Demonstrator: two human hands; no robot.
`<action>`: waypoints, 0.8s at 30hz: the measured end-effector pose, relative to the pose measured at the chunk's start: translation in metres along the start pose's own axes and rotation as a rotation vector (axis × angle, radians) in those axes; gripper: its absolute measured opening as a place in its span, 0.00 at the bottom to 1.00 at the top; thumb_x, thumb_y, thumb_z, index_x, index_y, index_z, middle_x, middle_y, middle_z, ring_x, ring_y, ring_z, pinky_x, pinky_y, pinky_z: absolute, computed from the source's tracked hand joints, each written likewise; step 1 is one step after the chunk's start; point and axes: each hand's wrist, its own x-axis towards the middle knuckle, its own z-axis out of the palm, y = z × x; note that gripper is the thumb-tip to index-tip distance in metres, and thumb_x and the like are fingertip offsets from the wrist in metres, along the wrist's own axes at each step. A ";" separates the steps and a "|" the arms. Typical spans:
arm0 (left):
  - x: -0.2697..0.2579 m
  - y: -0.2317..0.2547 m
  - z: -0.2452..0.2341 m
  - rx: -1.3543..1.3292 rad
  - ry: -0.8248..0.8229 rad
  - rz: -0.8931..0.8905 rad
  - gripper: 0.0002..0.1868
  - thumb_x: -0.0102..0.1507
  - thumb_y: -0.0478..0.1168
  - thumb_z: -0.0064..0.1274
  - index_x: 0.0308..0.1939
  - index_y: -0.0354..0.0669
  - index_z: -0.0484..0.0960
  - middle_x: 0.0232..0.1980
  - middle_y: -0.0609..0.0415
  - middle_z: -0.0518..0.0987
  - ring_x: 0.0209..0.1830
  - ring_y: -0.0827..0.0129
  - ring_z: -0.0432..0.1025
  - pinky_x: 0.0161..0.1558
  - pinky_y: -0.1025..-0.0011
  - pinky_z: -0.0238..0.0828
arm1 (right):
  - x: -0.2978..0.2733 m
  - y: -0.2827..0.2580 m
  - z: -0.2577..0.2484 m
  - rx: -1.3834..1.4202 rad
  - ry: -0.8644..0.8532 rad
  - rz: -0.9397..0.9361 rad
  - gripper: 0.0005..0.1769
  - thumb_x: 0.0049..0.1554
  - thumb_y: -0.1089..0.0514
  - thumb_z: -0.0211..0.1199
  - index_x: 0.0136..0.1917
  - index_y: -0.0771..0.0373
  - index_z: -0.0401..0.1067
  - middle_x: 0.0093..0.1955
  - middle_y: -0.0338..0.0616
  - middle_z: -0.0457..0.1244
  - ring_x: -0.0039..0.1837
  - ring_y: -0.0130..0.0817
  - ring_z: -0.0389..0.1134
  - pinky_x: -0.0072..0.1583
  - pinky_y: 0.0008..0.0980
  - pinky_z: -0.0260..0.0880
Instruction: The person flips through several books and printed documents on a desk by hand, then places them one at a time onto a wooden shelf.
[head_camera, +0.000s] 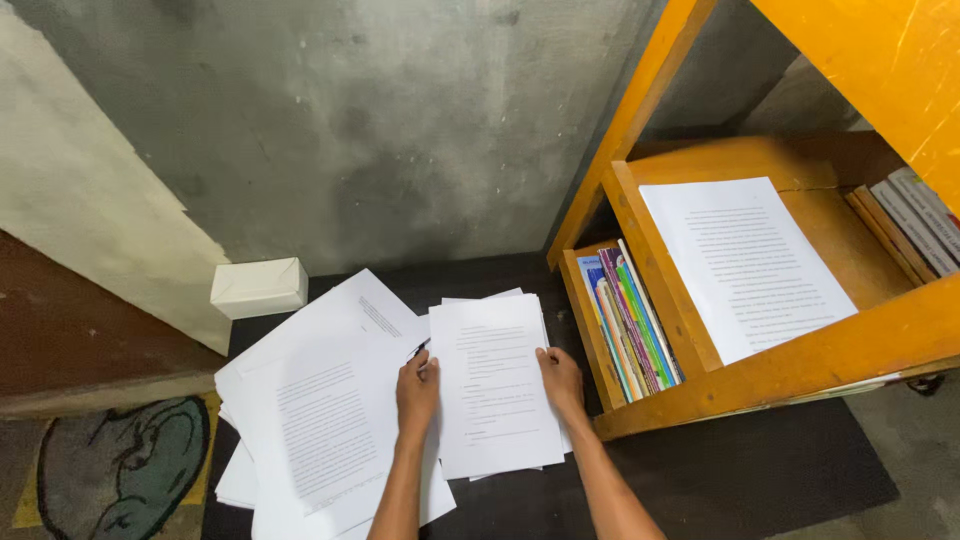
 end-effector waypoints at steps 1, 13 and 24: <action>-0.004 -0.005 0.010 0.194 0.010 0.056 0.26 0.64 0.51 0.56 0.57 0.33 0.79 0.52 0.47 0.80 0.54 0.57 0.72 0.57 0.60 0.66 | 0.001 -0.003 -0.001 -0.104 0.041 -0.041 0.27 0.60 0.43 0.65 0.57 0.71 0.75 0.52 0.53 0.65 0.54 0.39 0.66 0.56 0.38 0.68; -0.037 0.073 0.039 0.459 -0.213 -0.214 0.56 0.60 0.53 0.63 0.74 0.19 0.45 0.70 0.28 0.57 0.67 0.42 0.61 0.62 0.56 0.69 | -0.005 -0.036 0.010 -0.334 -0.174 0.386 0.55 0.50 0.37 0.73 0.77 0.69 0.53 0.77 0.65 0.46 0.79 0.59 0.47 0.76 0.55 0.52; -0.029 0.054 0.046 0.428 -0.214 -0.364 0.51 0.54 0.54 0.70 0.71 0.35 0.59 0.69 0.39 0.57 0.70 0.44 0.53 0.67 0.49 0.58 | -0.006 -0.052 0.007 -0.245 -0.149 0.409 0.46 0.46 0.38 0.75 0.69 0.60 0.62 0.73 0.56 0.49 0.77 0.50 0.47 0.74 0.54 0.50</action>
